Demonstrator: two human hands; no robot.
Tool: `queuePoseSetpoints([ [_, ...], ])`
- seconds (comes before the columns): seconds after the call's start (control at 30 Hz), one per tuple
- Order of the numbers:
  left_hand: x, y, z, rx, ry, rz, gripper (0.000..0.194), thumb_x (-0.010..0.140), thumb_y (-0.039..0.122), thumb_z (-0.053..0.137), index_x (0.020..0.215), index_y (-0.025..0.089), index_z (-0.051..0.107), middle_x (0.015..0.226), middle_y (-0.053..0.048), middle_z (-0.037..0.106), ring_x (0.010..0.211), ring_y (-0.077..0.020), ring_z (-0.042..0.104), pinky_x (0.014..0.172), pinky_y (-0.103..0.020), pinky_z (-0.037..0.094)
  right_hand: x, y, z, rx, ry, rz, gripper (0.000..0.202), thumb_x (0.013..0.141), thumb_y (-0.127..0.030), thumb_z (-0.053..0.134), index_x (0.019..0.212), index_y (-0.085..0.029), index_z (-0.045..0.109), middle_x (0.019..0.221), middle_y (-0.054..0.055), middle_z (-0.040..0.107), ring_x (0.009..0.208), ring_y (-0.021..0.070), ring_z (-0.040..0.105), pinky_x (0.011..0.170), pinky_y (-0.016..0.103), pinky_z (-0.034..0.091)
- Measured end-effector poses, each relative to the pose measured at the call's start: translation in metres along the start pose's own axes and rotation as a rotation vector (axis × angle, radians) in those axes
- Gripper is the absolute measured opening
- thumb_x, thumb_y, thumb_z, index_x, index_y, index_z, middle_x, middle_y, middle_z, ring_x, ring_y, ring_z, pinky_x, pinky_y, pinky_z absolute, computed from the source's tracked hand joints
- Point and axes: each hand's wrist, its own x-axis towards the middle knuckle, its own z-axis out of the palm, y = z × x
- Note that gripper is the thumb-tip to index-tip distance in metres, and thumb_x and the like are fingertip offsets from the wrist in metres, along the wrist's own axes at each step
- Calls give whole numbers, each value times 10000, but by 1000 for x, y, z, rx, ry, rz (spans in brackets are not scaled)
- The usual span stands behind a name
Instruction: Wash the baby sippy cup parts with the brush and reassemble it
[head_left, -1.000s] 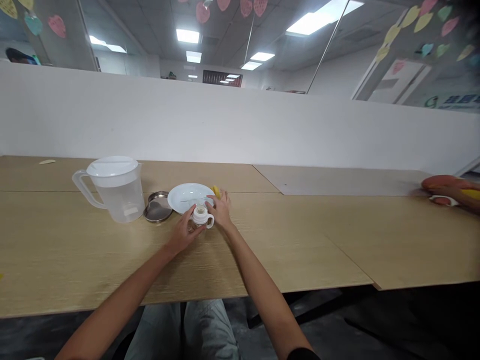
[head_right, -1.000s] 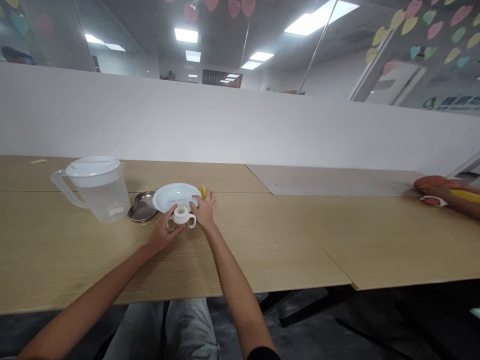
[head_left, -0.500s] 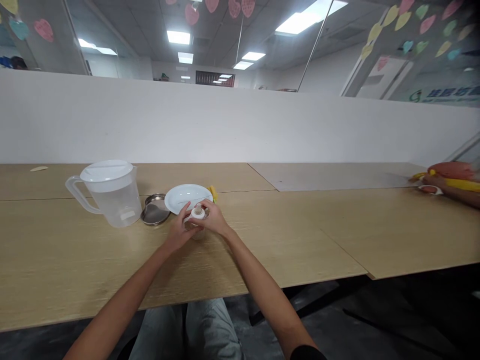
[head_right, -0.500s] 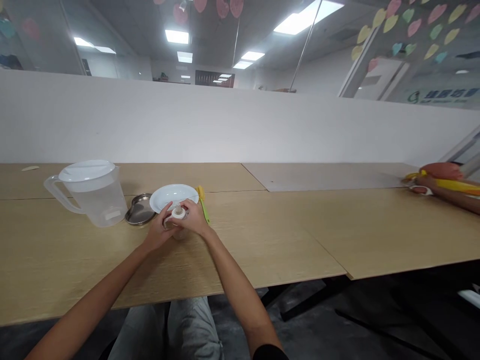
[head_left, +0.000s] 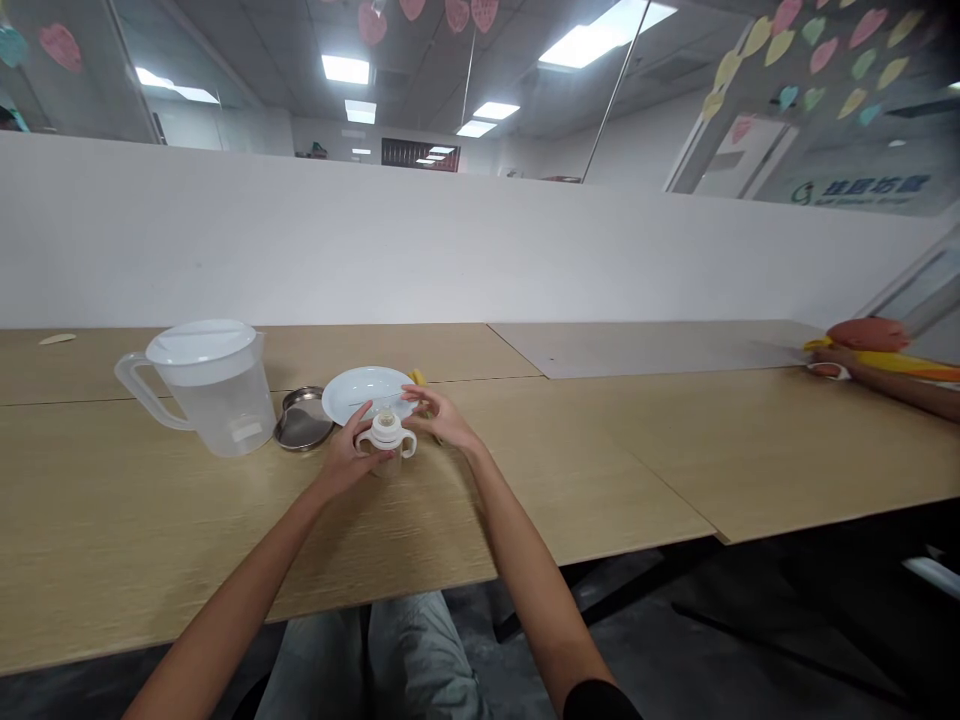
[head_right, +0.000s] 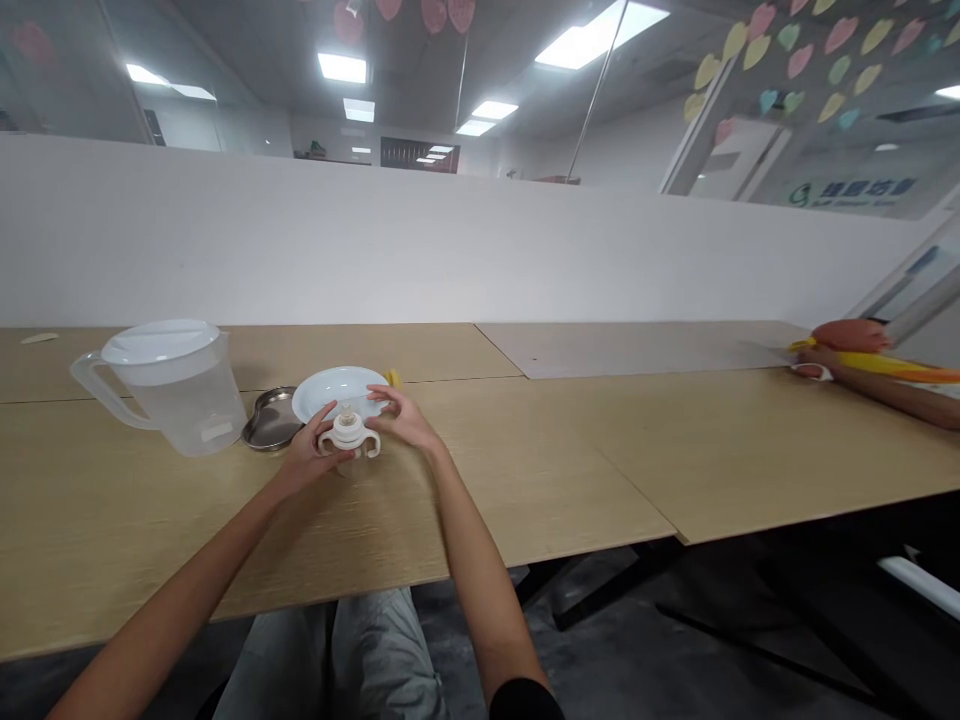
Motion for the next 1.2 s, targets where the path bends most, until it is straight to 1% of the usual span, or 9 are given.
queuePoseSetpoints([
  [0.1, -1, -1, 0, 38, 11, 17, 947, 655, 403, 768, 1433, 198, 270, 1251, -140, 591, 1166, -257, 546, 1008, -424, 397, 4, 5, -4, 99, 129, 5, 473, 663, -428, 725, 1078, -215, 650, 969, 51, 646, 932, 166, 587, 831, 324, 475],
  [0.2, -1, -2, 0, 44, 7, 45, 930, 669, 404, 756, 1436, 204, 268, 1260, -139, 584, 1157, -259, 554, 988, -416, 416, 0, -5, 9, 101, 16, -3, 466, 692, -457, 701, 1087, -215, 647, 963, 46, 645, 913, 163, 590, 842, 327, 470],
  [0.27, -2, -2, 1, 33, 5, 52, 919, 677, 410, 747, 1436, 209, 270, 1271, -142, 576, 1140, -264, 566, 955, -408, 443, -5, -15, 22, -6, -69, -40, 526, 627, -431, 763, 1097, -226, 649, 1016, 41, 633, 959, 179, 577, 871, 334, 456],
  [0.33, -2, -2, 1, 31, 8, 57, 911, 676, 415, 746, 1431, 210, 282, 1276, -143, 572, 1141, -269, 565, 946, -406, 452, -9, -24, 33, -109, -85, -85, 539, 562, -410, 807, 1049, -224, 670, 1025, 34, 625, 978, 197, 565, 891, 354, 448],
  [0.43, -2, 0, 2, 42, 16, 56, 902, 670, 422, 747, 1423, 208, 299, 1275, -141, 574, 1159, -273, 553, 960, -413, 444, -11, -32, 36, -124, -53, -90, 466, 589, -406, 792, 1001, -218, 684, 1007, 28, 631, 973, 204, 568, 903, 373, 446],
  [0.53, -3, 3, 3, 49, 7, 39, 878, 681, 431, 735, 1415, 209, 309, 1279, -138, 571, 1157, -264, 556, 967, -418, 440, -10, -35, 29, 31, -9, -37, 465, 623, -395, 772, 1039, -213, 670, 1045, 44, 640, 970, 201, 580, 896, 361, 461],
  [0.7, -4, 6, 3, 87, 13, 45, 826, 694, 424, 725, 1392, 212, 338, 1273, -131, 575, 1158, -251, 556, 991, -431, 428, -8, -35, 24, 364, 55, 23, 516, 567, -375, 801, 1038, -221, 656, 1003, 37, 658, 884, 182, 610, 792, 319, 526],
  [0.87, -4, 8, 3, 176, 20, 83, 771, 703, 433, 712, 1357, 200, 378, 1263, -130, 581, 1179, -263, 539, 1004, -445, 408, -6, -35, 26, 526, 121, 34, 532, 555, -360, 805, 1042, -228, 636, 1054, 24, 641, 731, 134, 616, 669, 277, 549],
  [1.2, -6, 14, 4, 244, 37, 109, 743, 718, 448, 698, 1347, 195, 394, 1257, -118, 586, 1177, -254, 541, 982, -388, 427, 0, -29, 13, 773, 368, -33, 466, 561, -387, 813, 961, -255, 615, 1031, -9, 639, 825, 131, 630, 861, 317, 540],
])
